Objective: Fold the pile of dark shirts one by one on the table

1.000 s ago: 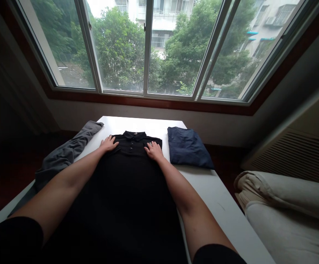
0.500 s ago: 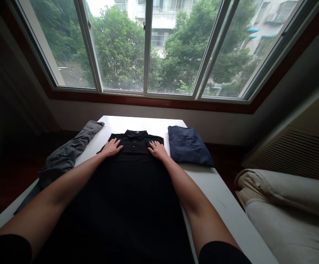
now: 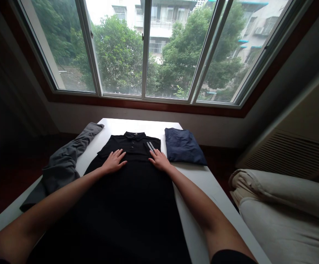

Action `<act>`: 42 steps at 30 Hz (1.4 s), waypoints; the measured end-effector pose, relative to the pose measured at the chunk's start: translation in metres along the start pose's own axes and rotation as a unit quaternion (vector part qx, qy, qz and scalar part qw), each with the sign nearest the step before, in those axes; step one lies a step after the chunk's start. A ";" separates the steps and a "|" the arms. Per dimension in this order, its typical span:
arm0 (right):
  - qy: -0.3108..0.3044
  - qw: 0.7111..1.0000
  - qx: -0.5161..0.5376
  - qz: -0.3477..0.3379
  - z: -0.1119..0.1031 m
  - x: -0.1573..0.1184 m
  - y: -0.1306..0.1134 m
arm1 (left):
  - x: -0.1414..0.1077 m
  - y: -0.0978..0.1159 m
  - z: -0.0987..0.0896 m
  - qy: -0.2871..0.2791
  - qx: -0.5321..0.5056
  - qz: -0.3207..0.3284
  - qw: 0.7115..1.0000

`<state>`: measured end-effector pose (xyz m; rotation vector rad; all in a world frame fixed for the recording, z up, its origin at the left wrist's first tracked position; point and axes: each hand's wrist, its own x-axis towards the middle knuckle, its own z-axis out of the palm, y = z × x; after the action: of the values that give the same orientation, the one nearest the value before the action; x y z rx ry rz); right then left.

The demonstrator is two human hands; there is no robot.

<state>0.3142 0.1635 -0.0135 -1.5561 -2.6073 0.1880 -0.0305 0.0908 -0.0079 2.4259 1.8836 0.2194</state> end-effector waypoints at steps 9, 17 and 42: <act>0.045 0.997 0.047 0.033 -0.011 0.017 0.003 | -0.099 0.067 -0.022 -0.045 -0.035 0.119 0.991; 0.064 0.988 0.093 0.110 -0.031 0.064 0.043 | -0.157 0.170 -0.051 -0.066 -0.101 0.373 0.920; 0.075 0.939 0.214 0.257 -0.059 0.119 0.024 | -0.162 0.235 -0.083 0.025 -0.058 0.519 0.853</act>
<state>0.2876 0.2831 0.0437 -1.9344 -1.8297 0.6026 0.1433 -0.1280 0.0944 3.0552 0.3396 0.4084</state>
